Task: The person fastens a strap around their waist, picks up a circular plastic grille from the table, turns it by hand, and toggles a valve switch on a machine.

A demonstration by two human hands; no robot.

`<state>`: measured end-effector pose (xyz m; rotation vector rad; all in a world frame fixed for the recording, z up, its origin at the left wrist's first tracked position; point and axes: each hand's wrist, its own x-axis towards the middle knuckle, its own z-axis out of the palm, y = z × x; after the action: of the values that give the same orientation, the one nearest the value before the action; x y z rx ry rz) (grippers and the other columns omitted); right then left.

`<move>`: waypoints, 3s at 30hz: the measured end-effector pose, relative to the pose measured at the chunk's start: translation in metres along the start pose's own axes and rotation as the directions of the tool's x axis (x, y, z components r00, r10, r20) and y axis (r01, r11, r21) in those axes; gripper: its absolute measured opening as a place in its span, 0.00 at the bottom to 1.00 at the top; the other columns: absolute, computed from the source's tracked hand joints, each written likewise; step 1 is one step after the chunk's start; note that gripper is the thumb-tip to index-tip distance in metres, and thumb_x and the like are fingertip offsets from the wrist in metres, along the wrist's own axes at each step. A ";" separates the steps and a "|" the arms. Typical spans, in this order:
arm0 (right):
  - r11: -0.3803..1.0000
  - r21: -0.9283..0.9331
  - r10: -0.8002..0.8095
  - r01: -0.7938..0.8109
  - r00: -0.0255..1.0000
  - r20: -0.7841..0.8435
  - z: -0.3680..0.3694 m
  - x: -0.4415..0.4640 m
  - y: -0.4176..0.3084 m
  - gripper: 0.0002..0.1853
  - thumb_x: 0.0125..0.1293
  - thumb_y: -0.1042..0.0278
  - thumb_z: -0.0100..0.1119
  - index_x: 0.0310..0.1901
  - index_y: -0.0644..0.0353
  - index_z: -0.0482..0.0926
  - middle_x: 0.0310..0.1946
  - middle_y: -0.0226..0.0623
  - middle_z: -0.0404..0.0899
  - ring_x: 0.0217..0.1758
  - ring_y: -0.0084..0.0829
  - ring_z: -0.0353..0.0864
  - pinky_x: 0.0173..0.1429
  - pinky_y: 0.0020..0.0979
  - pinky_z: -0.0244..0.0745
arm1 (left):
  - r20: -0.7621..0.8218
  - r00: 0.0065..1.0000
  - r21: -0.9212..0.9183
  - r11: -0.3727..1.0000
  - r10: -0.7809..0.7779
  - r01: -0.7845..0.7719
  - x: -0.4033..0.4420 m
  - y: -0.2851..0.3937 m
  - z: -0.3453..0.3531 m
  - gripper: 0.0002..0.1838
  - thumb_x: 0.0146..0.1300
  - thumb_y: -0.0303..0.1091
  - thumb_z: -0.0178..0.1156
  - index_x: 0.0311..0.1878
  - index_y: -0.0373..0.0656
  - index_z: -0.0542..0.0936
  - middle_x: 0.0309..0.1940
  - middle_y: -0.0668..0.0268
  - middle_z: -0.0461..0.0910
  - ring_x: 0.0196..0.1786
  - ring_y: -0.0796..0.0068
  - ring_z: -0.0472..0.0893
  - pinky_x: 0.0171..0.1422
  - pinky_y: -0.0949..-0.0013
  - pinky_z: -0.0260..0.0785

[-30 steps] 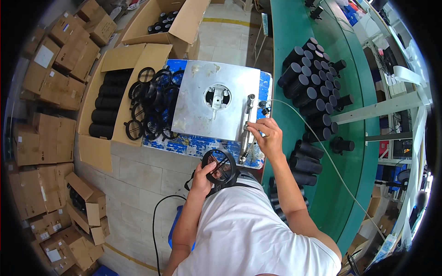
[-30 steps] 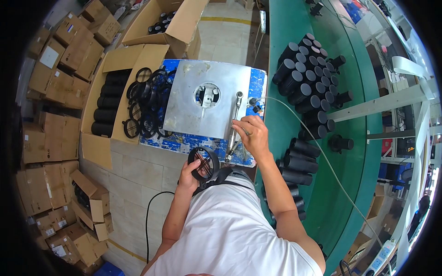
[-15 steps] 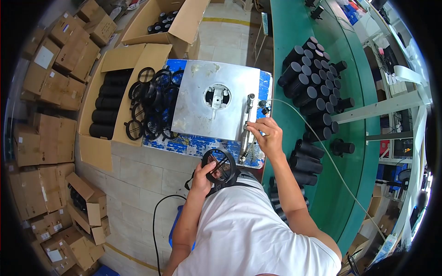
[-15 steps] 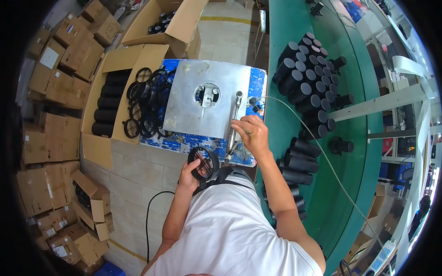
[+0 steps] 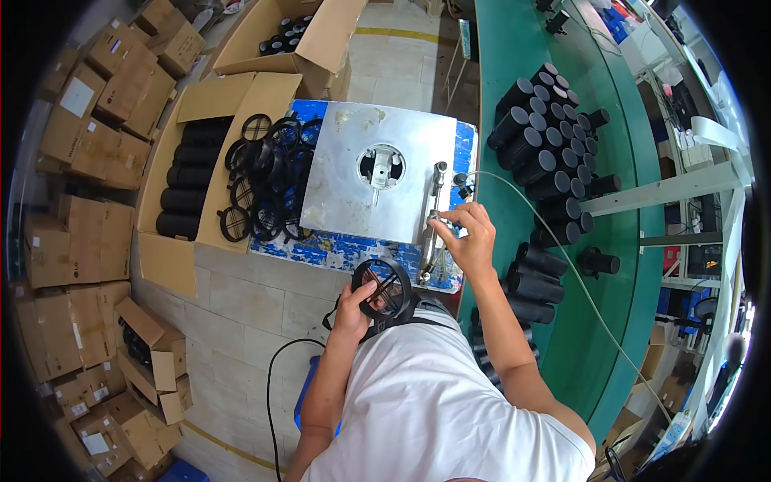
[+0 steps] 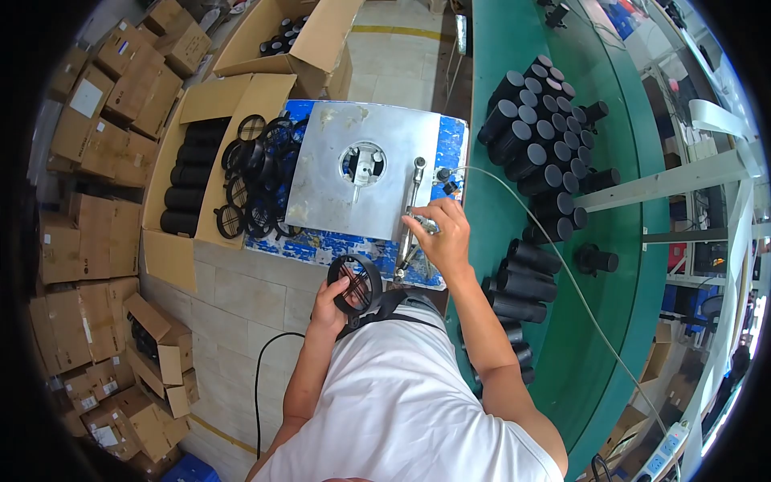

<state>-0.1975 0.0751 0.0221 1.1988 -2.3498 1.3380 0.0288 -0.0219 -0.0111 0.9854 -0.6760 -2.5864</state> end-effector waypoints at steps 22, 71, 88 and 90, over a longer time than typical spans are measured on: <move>0.994 0.071 -0.087 0.084 0.996 0.037 0.004 0.001 0.004 0.08 0.52 0.75 0.72 0.27 0.63 0.79 0.25 0.38 0.75 0.28 0.38 0.73 0.35 0.36 0.67 | 0.021 1.000 -0.019 1.000 -0.014 0.015 0.002 0.000 0.001 0.07 0.61 0.31 0.61 0.41 0.42 0.77 0.31 0.66 0.79 0.29 0.79 0.76 0.33 0.76 0.68; 0.988 0.083 -0.143 0.132 0.980 0.138 -0.005 0.008 0.004 0.08 0.55 0.72 0.69 0.36 0.61 0.84 0.29 0.37 0.76 0.33 0.37 0.73 0.39 0.35 0.68 | 0.006 1.000 -0.014 1.000 -0.001 0.001 0.001 0.000 -0.001 0.07 0.61 0.32 0.62 0.40 0.43 0.77 0.31 0.67 0.79 0.29 0.79 0.75 0.33 0.76 0.67; 0.982 0.133 -0.161 0.132 0.959 0.234 -0.007 0.012 0.017 0.09 0.55 0.71 0.69 0.38 0.60 0.86 0.30 0.35 0.77 0.34 0.35 0.73 0.40 0.34 0.69 | 0.019 1.000 -0.003 1.000 -0.011 0.011 0.002 0.004 0.003 0.08 0.59 0.31 0.62 0.41 0.43 0.76 0.31 0.68 0.79 0.30 0.80 0.75 0.34 0.77 0.68; 0.984 0.135 -0.145 0.117 0.964 0.220 -0.007 0.010 0.016 0.09 0.54 0.71 0.70 0.38 0.60 0.86 0.30 0.35 0.78 0.34 0.35 0.74 0.40 0.34 0.70 | 0.014 1.000 0.002 1.000 -0.015 0.015 0.001 0.004 0.004 0.09 0.60 0.31 0.61 0.42 0.42 0.77 0.33 0.67 0.80 0.31 0.79 0.76 0.35 0.76 0.69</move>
<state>-0.2168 0.0790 0.0211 1.5952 -2.3149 1.3801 0.0254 -0.0245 -0.0071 0.9776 -0.6768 -2.6083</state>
